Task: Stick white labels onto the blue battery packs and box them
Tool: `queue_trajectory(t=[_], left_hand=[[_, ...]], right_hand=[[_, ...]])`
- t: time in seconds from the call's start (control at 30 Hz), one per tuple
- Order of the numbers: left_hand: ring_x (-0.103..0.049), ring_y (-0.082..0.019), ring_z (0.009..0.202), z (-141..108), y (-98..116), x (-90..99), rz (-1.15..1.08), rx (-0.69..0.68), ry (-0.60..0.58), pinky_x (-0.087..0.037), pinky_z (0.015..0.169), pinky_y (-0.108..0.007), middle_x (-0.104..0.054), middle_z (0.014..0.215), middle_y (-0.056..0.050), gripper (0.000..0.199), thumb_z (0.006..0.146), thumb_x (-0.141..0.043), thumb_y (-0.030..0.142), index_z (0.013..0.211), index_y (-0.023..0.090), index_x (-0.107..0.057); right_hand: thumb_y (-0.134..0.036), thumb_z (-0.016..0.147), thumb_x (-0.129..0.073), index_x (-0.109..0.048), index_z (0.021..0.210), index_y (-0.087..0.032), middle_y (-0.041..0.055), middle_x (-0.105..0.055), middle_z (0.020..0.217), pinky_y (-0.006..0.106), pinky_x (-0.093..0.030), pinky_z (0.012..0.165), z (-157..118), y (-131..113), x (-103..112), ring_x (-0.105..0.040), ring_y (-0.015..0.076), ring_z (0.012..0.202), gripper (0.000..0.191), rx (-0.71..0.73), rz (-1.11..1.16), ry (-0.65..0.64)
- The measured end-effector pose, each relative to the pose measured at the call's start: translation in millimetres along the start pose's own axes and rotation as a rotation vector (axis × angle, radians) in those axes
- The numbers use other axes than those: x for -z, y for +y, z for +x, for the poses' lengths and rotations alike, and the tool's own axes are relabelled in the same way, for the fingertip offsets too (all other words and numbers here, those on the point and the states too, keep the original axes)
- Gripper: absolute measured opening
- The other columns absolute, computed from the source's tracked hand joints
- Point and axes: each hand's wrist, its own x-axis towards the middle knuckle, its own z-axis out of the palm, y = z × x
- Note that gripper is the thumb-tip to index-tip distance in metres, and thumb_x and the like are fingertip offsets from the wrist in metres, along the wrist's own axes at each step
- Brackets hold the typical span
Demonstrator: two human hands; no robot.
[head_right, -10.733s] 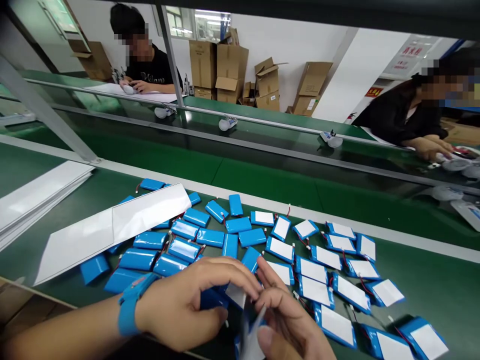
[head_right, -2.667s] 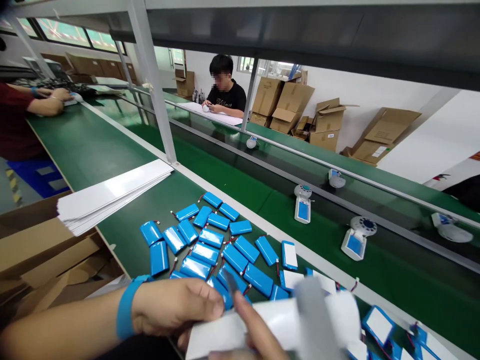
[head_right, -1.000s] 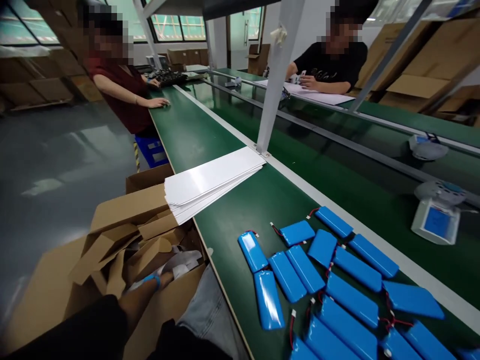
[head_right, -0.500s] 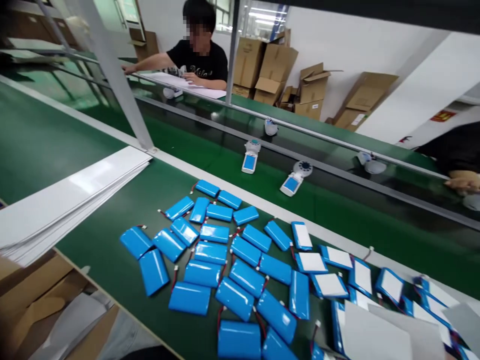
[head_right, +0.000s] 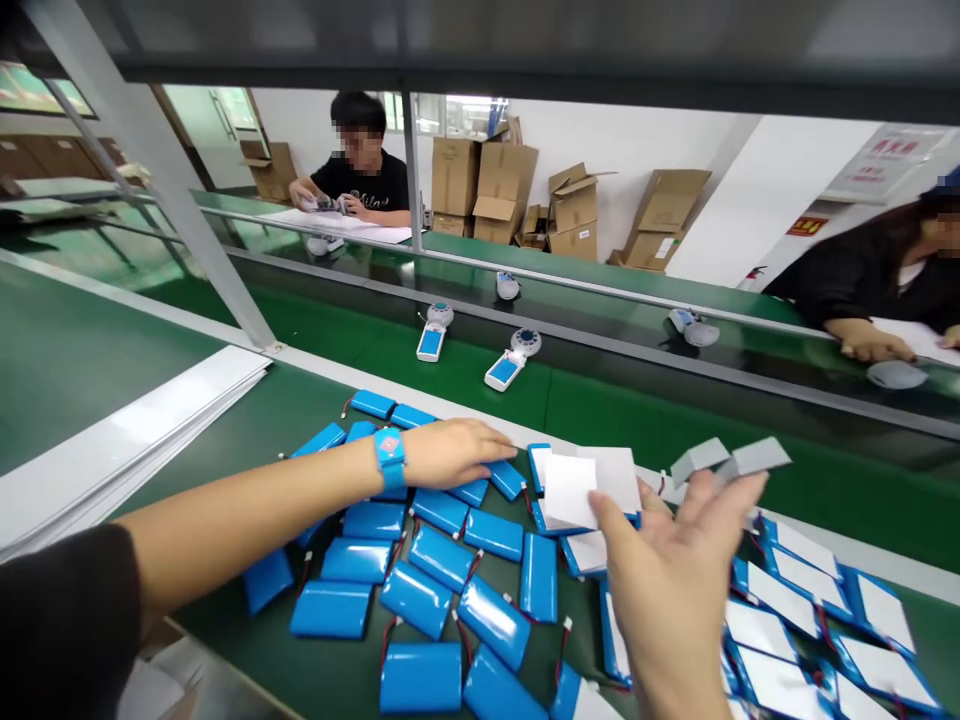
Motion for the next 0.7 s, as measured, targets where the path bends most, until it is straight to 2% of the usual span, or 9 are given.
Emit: queue_trajectory(t=[0.07,0.13,0.2,0.33,0.47,0.6,0.7], left_hand=[[-0.069,-0.023,0.104,10.4,-11.0,-16.6,0.017,0.002,-0.034,-0.054,0.092,-0.031,-0.075,0.108,-0.008,0.026,0.088,-0.073,0.025,0.113,0.019,-0.073],[-0.07,-0.025,0.094,2.2,-13.7,-23.2,0.034,0.037,-0.017,-0.054,0.085,-0.032,-0.075,0.097,-0.009,0.024,0.089,-0.073,0.032,0.107,0.017,-0.075],[-0.069,-0.024,0.093,-12.3,-12.5,-22.6,0.04,0.068,0.024,-0.053,0.086,-0.033,-0.075,0.097,-0.009,0.024,0.091,-0.07,0.032,0.108,0.017,-0.074],[-0.065,-0.022,0.101,-30.9,-13.2,-16.1,0.04,0.148,0.161,-0.049,0.095,-0.034,-0.074,0.105,-0.007,0.021,0.096,-0.057,0.021,0.111,0.016,-0.071],[-0.06,-0.022,0.105,-33.7,-16.6,-12.7,0.056,0.186,0.246,-0.046,0.097,-0.038,-0.071,0.11,-0.007,0.027,0.099,-0.046,0.016,0.115,0.016,-0.068],[-0.056,-0.023,0.108,-34.3,-12.1,-14.5,0.088,0.045,0.163,-0.043,0.094,-0.037,-0.07,0.112,-0.003,0.029,0.096,-0.052,0.016,0.119,0.025,-0.069],[-0.053,-0.025,0.109,-35.4,-7.7,-19.5,0.146,-0.022,0.096,-0.042,0.087,-0.039,-0.068,0.115,-0.005,0.031,0.098,-0.054,0.02,0.125,0.027,-0.067]], right_hand=[[-0.031,0.063,-0.087,0.02,0.156,-0.031,0.0177,0.01,0.166,0.05,-0.042,0.109,7.4,-1.4,-18.0,-0.032,0.0393,0.145,0.142,-0.012,0.057,-0.002],[-0.031,0.065,-0.083,0.021,0.156,-0.026,0.0202,0.011,0.166,0.053,-0.04,0.11,12.6,2.4,-35.7,-0.032,0.0388,0.146,0.139,0.032,0.051,-0.042],[-0.031,0.068,-0.08,0.019,0.157,-0.025,0.0201,0.012,0.165,0.053,-0.041,0.109,14.7,8.9,-53.2,-0.039,0.037,0.142,0.133,0.062,0.041,-0.096],[-0.031,0.073,-0.075,0.014,0.158,-0.03,0.0176,0.008,0.166,0.048,-0.051,0.101,13.3,21.3,-80.5,-0.055,0.0315,0.129,0.124,0.072,0.024,-0.181],[-0.034,0.076,-0.075,0.016,0.158,-0.029,0.0205,0.007,0.166,0.05,-0.049,0.102,11.4,28.4,-90.4,-0.057,0.0318,0.128,0.122,0.073,-0.015,-0.18],[-0.034,0.077,-0.074,0.014,0.158,-0.026,0.0243,0.004,0.165,0.049,-0.055,0.095,9.7,32.1,-90.7,-0.057,0.0352,0.127,0.12,0.104,-0.101,-0.169],[-0.03,0.08,-0.071,0.012,0.159,-0.026,0.0239,-0.002,0.165,0.047,-0.061,0.083,7.7,36.1,-88.6,-0.06,0.0372,0.122,0.115,0.178,-0.19,-0.178]])
